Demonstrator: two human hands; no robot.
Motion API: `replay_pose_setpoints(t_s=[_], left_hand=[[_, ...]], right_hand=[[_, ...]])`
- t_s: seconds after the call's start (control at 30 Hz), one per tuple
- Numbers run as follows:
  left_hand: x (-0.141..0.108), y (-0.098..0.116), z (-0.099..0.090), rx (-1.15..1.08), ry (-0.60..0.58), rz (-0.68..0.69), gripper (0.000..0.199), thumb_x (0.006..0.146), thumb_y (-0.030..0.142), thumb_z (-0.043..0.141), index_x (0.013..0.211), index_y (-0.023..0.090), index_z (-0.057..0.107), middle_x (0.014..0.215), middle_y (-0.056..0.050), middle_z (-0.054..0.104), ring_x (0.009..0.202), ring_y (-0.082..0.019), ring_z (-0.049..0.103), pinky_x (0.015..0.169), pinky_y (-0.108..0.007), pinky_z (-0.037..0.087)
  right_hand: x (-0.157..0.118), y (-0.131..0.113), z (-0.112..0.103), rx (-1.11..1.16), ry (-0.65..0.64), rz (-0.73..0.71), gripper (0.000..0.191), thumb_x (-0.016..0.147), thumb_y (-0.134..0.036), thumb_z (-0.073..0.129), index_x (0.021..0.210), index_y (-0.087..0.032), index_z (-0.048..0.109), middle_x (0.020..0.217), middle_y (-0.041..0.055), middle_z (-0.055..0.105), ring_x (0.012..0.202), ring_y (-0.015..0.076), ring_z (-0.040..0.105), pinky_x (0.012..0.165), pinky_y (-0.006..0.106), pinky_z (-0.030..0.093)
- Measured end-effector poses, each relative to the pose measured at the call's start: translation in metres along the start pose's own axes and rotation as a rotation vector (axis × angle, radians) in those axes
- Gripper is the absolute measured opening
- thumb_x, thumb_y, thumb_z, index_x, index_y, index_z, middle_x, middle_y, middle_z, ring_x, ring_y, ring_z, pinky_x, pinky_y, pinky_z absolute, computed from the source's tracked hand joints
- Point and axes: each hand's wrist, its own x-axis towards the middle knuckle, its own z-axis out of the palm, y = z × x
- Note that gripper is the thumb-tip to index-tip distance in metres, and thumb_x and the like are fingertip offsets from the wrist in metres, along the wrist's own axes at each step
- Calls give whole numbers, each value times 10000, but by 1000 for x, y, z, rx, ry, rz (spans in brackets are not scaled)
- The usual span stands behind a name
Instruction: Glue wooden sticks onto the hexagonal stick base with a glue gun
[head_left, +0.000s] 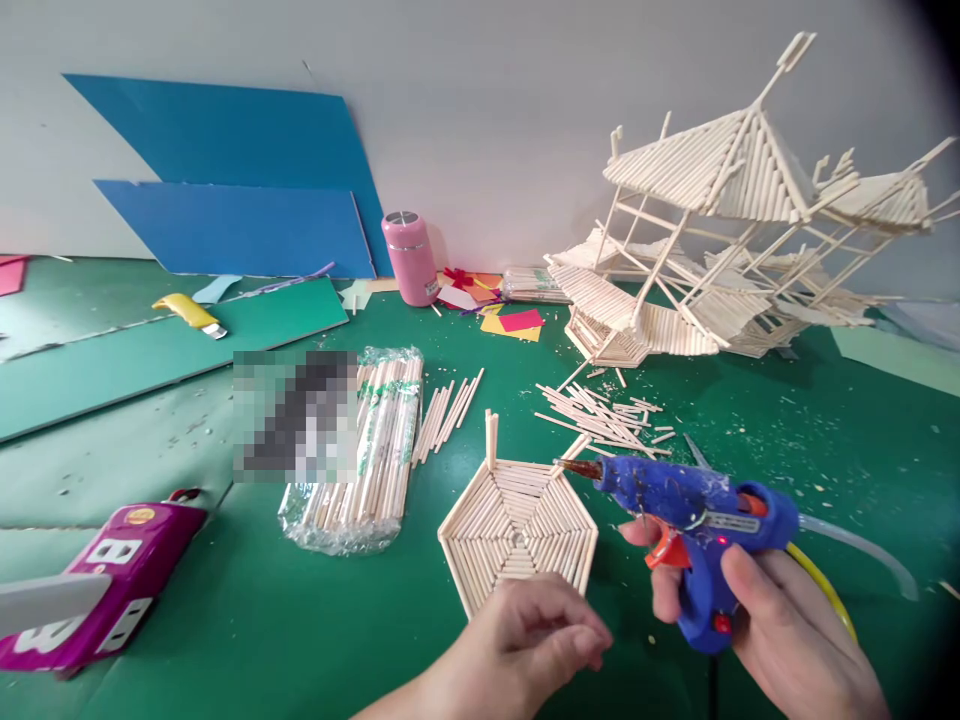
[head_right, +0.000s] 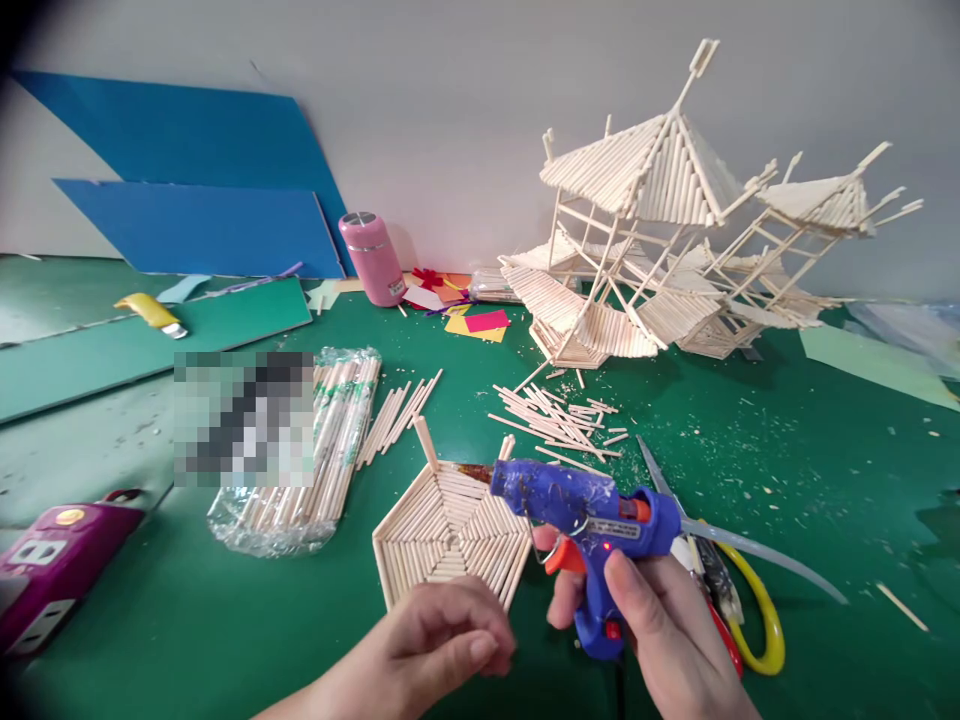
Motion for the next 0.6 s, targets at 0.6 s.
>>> replay_pose_setpoints(t_s=[0.6], left_hand=[[31,60,-93,1005,433,432,197,789,278,555,899,128,621,988,-115,567,888,-198,550,736,-328,453]], right_hand=[[10,-3,64,-534,51,-112,336,857,-466,383,642,-221,467,550,-11,487,492,136,457,477,238,356]])
